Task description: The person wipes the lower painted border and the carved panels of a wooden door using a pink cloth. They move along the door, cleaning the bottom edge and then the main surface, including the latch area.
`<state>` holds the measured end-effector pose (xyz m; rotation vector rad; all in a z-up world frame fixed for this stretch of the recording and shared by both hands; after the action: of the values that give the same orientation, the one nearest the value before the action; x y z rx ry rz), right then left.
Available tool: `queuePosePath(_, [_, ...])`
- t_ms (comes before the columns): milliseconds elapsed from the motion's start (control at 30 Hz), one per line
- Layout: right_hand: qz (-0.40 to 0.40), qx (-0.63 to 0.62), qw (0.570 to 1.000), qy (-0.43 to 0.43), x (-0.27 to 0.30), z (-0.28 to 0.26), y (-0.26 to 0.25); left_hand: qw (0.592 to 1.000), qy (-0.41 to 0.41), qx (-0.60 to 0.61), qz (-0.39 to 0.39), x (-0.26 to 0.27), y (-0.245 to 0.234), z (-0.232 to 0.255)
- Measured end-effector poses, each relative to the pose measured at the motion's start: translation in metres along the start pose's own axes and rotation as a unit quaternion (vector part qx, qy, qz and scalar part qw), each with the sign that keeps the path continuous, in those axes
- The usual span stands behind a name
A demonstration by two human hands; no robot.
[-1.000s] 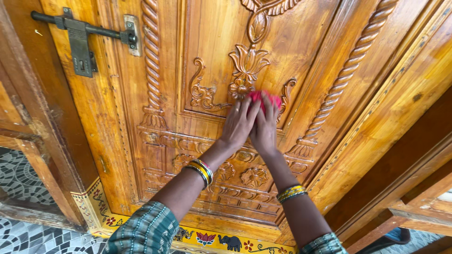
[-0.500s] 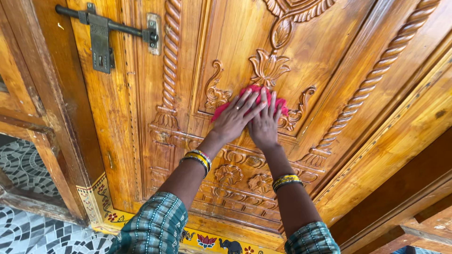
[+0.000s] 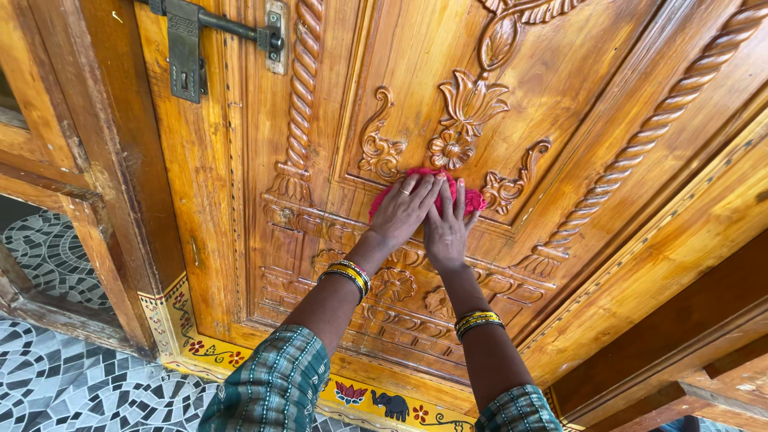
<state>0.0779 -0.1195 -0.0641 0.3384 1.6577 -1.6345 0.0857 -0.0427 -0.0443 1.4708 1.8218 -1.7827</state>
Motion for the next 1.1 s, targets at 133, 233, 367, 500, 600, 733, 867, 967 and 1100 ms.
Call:
queuePosePath(133, [-0.037, 0.024, 0.998, -0.033, 0.017, -0.007, -0.002, 0.994, 0.0, 0.037, -0.102, 0.006, 0.009, 0.005])
queuePosePath(233, [-0.037, -0.018, 0.998, -0.051, 0.02, -0.017, -0.018, 0.99, 0.008, 0.082, -0.115, 0.014, -0.005, 0.003])
queuePosePath(367, [0.071, -0.044, 0.989, -0.121, 0.002, -0.044, -0.078, 0.995, 0.013, 0.096, 0.031, 0.014, -0.066, -0.02])
queuePosePath(500, [0.128, -0.034, 0.983, -0.125, -0.053, -0.069, -0.122, 0.992, -0.026, 0.047, 0.111, -0.014, -0.11, -0.063])
queuePosePath(600, [0.062, -0.015, 0.994, -0.086, -0.103, -0.075, -0.118, 0.994, -0.045, 0.023, 0.101, -0.037, -0.116, -0.093])
queuePosePath(733, [-0.038, 0.054, 0.997, -0.049, -0.113, -0.079, -0.07, 0.999, -0.048, -0.001, 0.004, -0.027, -0.075, -0.108])
queuePosePath(867, [-0.038, 0.028, 0.997, -0.067, -0.078, -0.084, -0.019, 0.999, -0.046, 0.023, -0.008, 0.018, -0.03, -0.098])
queuePosePath(967, [-0.056, 0.051, 0.994, -0.074, -0.055, -0.084, 0.015, 0.998, -0.04, 0.056, 0.005, 0.051, -0.006, -0.087])
queuePosePath(1100, [-0.09, 0.113, 0.986, -0.082, -0.034, -0.086, 0.044, 0.995, -0.069, 0.071, -0.025, 0.071, 0.013, -0.079])
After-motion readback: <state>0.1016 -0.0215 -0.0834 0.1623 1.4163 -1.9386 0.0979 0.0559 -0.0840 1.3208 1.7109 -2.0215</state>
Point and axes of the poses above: each hand's wrist, its own x-axis away from the middle knuckle, its own y-axis out of the palm, z = x × y, the point moved 10 cm from there along -x, towards the middle knuckle, and after that the axes turned 14 degrees about -z, right-handed, at the moved point
